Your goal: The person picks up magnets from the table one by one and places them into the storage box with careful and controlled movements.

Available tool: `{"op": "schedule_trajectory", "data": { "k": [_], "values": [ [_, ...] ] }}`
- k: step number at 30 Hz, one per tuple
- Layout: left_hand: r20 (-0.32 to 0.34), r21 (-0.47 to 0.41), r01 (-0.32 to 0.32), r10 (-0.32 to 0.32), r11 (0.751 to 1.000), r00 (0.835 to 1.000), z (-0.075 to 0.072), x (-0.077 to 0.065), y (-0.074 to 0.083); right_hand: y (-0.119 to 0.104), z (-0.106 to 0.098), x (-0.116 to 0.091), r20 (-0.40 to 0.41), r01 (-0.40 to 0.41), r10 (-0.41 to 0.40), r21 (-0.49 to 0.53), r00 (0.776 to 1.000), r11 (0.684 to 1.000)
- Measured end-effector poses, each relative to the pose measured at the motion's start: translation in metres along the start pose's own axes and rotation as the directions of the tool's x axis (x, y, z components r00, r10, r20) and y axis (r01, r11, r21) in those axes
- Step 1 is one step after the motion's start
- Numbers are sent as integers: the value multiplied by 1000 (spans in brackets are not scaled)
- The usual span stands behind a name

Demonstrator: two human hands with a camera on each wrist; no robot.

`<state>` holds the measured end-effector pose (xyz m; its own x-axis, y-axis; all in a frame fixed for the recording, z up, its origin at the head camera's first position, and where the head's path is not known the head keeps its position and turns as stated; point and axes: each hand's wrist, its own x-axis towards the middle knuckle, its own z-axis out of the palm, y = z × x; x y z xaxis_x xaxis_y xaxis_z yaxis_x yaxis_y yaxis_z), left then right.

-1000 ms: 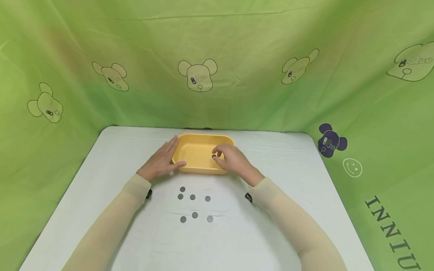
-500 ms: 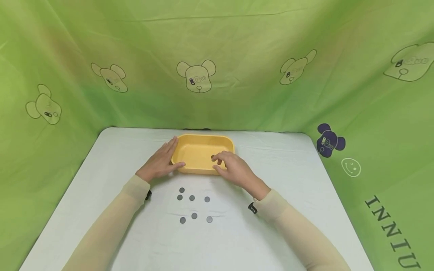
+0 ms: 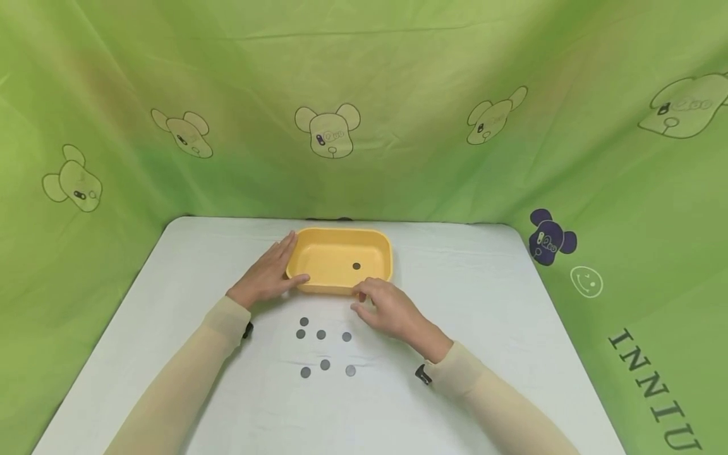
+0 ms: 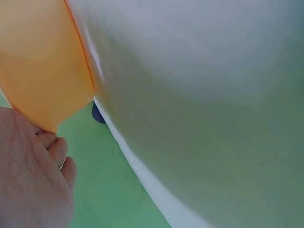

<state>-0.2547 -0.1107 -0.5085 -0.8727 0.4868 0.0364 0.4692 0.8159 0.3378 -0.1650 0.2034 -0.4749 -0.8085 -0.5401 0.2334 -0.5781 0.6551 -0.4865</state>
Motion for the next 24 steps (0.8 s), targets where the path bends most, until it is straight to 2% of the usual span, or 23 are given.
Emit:
{"op": "schedule_trajectory", "data": {
  "k": [12, 24],
  "values": [
    [-4, -2, 0, 0, 1000, 1000, 2, -1, -1, 0, 27, -14, 107, -11, 11, -5, 994, 1000],
    [-6, 4, 0, 0, 1000, 1000, 1, -3, 1, -1, 37, -18, 209, -40, 48, -43, 977, 998]
  ]
}}
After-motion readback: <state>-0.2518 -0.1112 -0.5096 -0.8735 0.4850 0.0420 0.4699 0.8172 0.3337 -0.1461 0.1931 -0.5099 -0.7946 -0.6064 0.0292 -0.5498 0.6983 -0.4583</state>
